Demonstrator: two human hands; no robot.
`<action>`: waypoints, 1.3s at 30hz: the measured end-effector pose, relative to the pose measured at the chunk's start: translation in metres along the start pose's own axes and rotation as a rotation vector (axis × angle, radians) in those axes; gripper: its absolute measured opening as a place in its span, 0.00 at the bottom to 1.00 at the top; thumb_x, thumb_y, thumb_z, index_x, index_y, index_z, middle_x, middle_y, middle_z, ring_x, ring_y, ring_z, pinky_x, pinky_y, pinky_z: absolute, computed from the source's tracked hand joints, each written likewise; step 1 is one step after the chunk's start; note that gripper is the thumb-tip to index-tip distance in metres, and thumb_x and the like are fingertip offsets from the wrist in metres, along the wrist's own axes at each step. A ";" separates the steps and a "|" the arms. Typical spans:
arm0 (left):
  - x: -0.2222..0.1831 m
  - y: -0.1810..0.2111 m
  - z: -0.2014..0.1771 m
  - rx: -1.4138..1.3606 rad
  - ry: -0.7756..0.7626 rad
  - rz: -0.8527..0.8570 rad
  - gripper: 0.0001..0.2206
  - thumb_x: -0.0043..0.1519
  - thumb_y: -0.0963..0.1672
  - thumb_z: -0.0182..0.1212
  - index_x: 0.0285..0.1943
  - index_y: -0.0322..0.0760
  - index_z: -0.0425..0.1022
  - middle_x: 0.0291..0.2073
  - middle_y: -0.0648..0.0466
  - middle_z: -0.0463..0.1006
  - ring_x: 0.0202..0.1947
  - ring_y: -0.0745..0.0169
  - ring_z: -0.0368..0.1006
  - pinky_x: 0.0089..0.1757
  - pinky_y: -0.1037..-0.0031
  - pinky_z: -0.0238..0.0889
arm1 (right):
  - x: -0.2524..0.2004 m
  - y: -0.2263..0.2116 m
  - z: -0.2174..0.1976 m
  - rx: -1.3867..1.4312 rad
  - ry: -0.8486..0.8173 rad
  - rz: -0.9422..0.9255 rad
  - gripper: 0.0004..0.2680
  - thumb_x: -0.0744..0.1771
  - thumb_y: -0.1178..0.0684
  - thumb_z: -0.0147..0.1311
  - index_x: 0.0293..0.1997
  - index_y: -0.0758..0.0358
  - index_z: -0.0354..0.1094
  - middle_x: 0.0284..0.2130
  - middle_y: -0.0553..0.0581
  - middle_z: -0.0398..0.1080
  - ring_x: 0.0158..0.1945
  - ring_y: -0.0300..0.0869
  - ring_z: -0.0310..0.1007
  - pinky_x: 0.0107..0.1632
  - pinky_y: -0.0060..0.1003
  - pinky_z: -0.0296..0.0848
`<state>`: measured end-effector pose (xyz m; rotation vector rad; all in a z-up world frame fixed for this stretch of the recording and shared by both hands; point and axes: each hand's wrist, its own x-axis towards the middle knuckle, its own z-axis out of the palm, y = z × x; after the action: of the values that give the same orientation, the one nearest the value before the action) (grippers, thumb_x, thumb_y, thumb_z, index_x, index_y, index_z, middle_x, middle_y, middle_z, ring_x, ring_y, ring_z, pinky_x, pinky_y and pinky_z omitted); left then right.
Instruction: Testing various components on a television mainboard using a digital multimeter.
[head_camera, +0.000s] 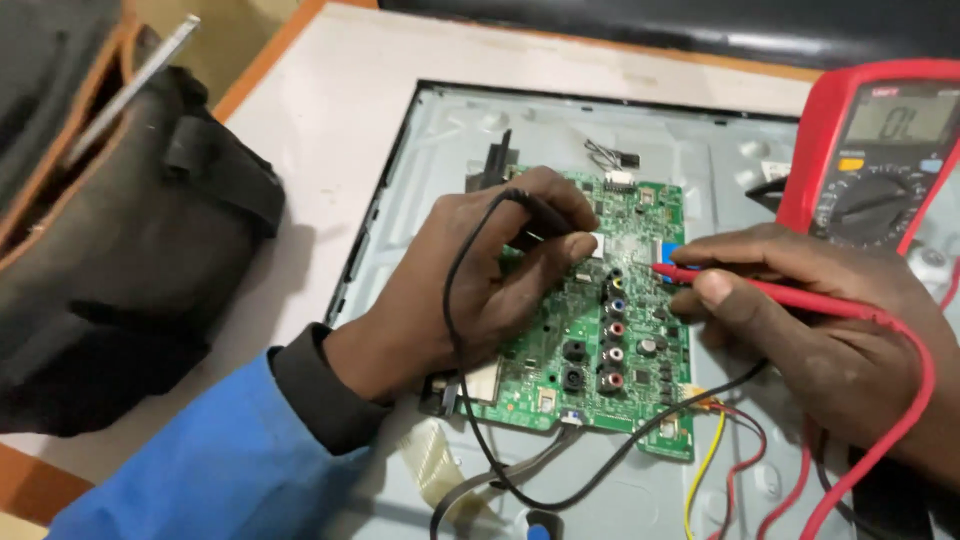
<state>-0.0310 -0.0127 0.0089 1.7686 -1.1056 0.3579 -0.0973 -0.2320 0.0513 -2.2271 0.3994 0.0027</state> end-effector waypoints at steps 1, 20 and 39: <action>-0.001 0.004 0.000 -0.012 -0.004 -0.004 0.11 0.72 0.47 0.47 0.49 0.33 0.68 0.37 0.47 0.76 0.33 0.53 0.74 0.35 0.67 0.68 | 0.001 0.008 -0.001 -0.004 0.001 0.013 0.12 0.65 0.52 0.55 0.50 0.61 0.82 0.33 0.62 0.88 0.30 0.49 0.86 0.39 0.38 0.81; 0.006 0.005 -0.003 -0.187 0.038 -0.308 0.09 0.67 0.43 0.57 0.53 0.33 0.75 0.43 0.45 0.83 0.41 0.54 0.85 0.41 0.70 0.79 | 0.017 0.052 -0.005 -0.278 -0.089 -0.406 0.16 0.65 0.40 0.50 0.53 0.48 0.79 0.49 0.46 0.83 0.51 0.36 0.82 0.52 0.32 0.73; 0.005 -0.003 -0.005 -0.292 0.038 -0.334 0.10 0.69 0.44 0.54 0.52 0.30 0.73 0.47 0.40 0.81 0.47 0.43 0.83 0.50 0.60 0.80 | -0.002 0.028 0.020 -0.104 0.021 -0.108 0.11 0.64 0.47 0.56 0.47 0.55 0.78 0.37 0.48 0.82 0.39 0.33 0.79 0.45 0.29 0.72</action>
<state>-0.0245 -0.0107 0.0124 1.6389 -0.7725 0.0243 -0.1044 -0.2330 0.0175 -2.3510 0.2955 -0.0592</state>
